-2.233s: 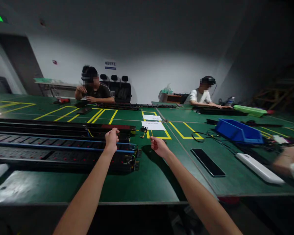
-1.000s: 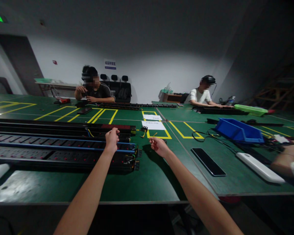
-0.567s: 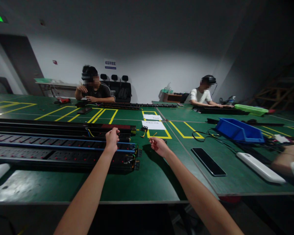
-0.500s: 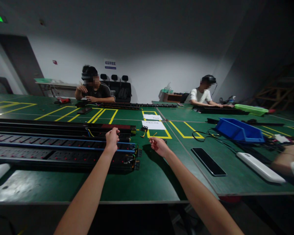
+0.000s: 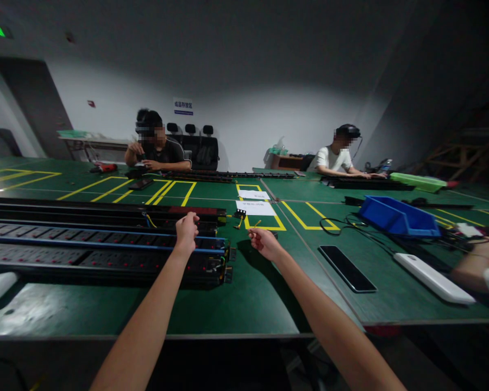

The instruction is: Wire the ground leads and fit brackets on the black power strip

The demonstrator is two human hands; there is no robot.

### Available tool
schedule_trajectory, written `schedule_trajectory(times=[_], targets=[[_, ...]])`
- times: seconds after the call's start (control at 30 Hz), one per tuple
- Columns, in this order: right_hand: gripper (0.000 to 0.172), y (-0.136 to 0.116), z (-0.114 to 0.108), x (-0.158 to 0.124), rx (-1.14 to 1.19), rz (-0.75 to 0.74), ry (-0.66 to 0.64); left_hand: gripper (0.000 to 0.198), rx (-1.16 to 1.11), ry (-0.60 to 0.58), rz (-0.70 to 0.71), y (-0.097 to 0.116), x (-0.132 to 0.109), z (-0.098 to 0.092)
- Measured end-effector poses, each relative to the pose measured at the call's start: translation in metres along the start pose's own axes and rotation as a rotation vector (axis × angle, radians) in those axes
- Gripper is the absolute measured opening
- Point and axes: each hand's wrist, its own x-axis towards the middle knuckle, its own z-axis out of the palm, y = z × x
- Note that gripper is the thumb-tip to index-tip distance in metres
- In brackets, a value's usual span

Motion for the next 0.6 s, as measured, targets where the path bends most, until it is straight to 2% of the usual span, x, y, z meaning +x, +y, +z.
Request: schedule_trajectory(times=[0.6], targets=[[0.01, 0.0017, -0.001, 0.0025, -0.001, -0.007, -0.009, 0.019, 0.003, 0.001, -0.003, 0.0001, 0.0002, 0.0002]])
